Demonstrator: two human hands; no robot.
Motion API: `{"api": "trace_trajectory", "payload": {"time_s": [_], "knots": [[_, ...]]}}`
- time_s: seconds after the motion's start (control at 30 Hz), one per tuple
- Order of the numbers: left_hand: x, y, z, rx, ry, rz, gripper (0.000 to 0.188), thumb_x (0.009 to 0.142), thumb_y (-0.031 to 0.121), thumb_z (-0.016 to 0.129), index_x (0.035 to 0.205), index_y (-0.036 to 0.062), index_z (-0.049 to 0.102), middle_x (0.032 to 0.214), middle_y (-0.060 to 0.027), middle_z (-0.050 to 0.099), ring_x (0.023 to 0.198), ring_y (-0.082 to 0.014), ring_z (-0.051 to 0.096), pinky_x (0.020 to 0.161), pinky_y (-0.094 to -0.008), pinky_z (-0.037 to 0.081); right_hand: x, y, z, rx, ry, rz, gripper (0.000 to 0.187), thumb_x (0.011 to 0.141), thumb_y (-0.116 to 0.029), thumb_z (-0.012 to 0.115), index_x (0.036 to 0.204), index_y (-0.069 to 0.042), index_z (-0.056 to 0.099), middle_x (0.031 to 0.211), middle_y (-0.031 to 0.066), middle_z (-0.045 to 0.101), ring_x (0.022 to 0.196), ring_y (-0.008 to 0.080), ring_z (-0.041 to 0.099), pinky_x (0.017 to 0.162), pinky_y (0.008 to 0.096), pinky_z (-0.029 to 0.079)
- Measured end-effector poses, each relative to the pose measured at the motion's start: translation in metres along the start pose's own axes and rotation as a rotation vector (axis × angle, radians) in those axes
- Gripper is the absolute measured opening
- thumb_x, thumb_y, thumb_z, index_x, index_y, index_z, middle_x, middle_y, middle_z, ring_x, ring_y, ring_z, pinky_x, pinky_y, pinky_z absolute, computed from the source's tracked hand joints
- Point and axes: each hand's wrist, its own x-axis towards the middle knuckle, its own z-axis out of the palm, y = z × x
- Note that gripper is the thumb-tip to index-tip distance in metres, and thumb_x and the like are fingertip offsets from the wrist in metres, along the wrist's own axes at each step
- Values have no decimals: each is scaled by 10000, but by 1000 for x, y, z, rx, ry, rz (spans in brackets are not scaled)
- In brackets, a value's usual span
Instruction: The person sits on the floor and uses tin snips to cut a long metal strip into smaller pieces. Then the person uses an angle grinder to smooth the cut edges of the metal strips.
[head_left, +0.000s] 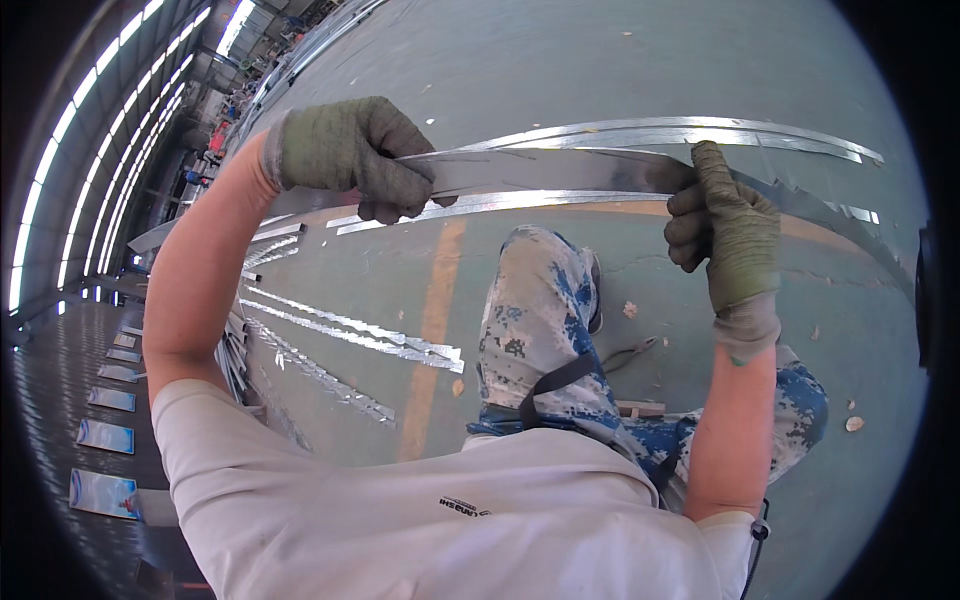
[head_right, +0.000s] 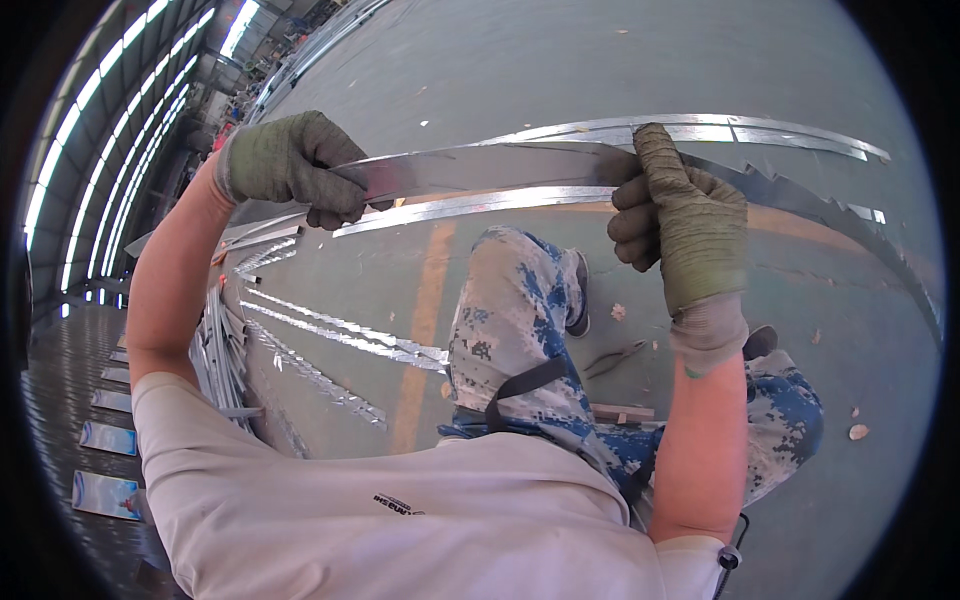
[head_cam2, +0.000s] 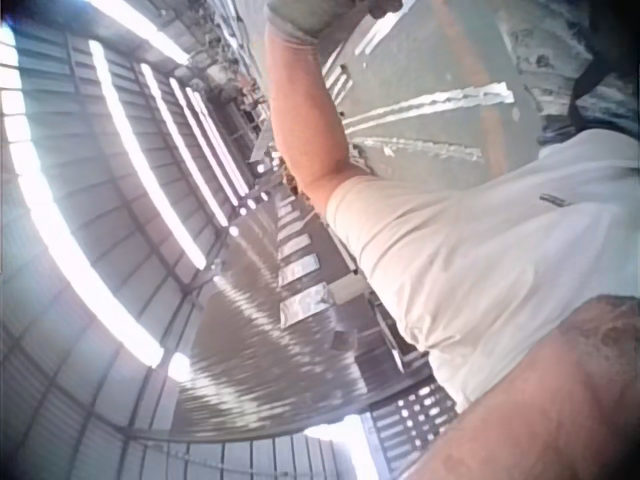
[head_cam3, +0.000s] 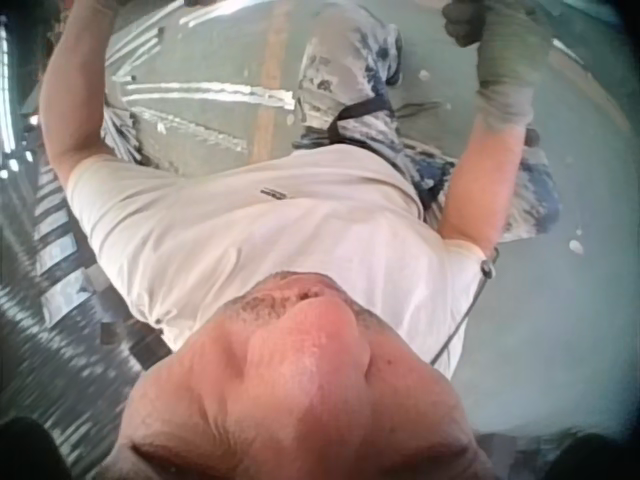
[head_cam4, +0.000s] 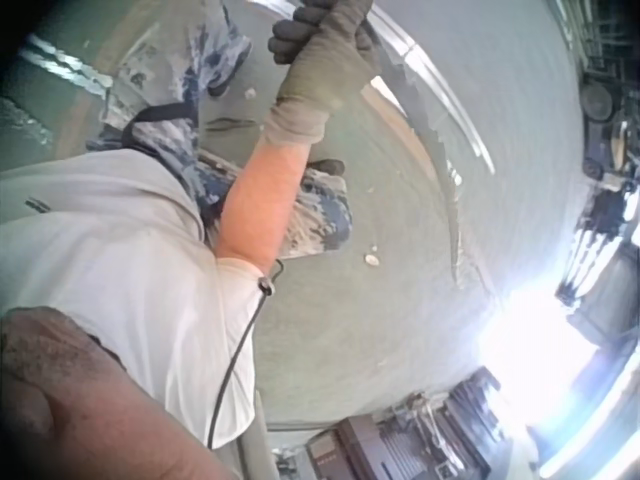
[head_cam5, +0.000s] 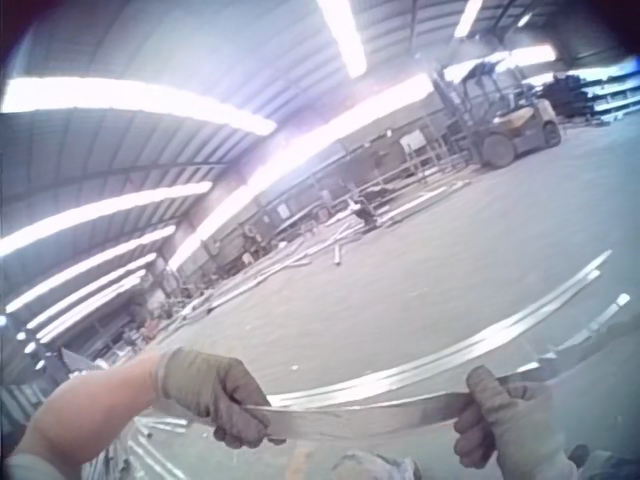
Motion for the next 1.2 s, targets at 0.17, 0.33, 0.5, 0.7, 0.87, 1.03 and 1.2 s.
{"api": "trace_trajectory", "payload": {"time_s": [0.17, 0.33, 0.5, 0.7, 0.87, 1.03, 1.2], "knots": [[-5, -6, 10, -174, -28, -43, 233, 899, 162, 779, 1041, -21, 801, 764, -56, 737, 628, -106, 678, 559, -273, 526, 0, 9, 0, -14, 17, 11, 505, 997, -496, 728, 801, -32, 688, 540, 61, 560, 409, 151, 502, 398, 283, 366], [4, 5, 20, -266, -78, -36, 240, 870, 133, 781, 1043, -34, 795, 745, -59, 714, 611, -118, 652, 538, -277, 503, -1, 16, -11, -39, 87, -37, 485, 1016, -461, 712, 807, -24, 687, 556, 76, 586, 419, 159, 517, 408, 288, 379], [27, 17, 38, -376, -212, -65, 258, 866, 137, 794, 1049, -44, 779, 750, -68, 707, 612, -137, 644, 519, -291, 483, 7, 47, -40, 19, 85, -2, 411, 1035, -413, 702, 889, -30, 727, 682, 82, 699, 530, 150, 629, 488, 265, 472], [38, -37, 63, -411, -246, -193, 295, 886, 181, 818, 1064, -49, 771, 752, -73, 710, 631, -142, 671, 545, -310, 526, 10, 96, -54, 67, 53, 122, 354, 1053, -357, 693, 1031, -6, 729, 825, 80, 746, 668, 144, 694, 570, 267, 536], [28, -47, 68, -394, -314, -258, 269, 897, 158, 809, 1085, -32, 780, 789, -67, 729, 657, -129, 676, 570, -298, 531, 1, 140, -61, 281, -27, 380, 371, 1076, -394, 638, 1146, -37, 707, 941, 100, 773, 771, 198, 746, 654, 310, 615], [23, -53, 82, -396, -382, -324, 199, 911, 174, 791, 1011, 2, 797, 770, -65, 730, 645, -129, 677, 556, -301, 532, -4, 161, -52, 690, -193, 268, 311, 1098, -357, 595, 1231, -93, 691, 1072, 77, 787, 879, 206, 774, 723, 360, 663], [15, -62, 91, -400, -357, -342, 159, 905, 144, 774, 929, -13, 784, 766, -79, 733, 648, -137, 682, 549, -303, 527, -11, 169, -54, 748, -225, 258, 328, 1082, -293, 633, 1270, -23, 636, 1067, 145, 775, 859, 266, 787, 714, 374, 680]]}}
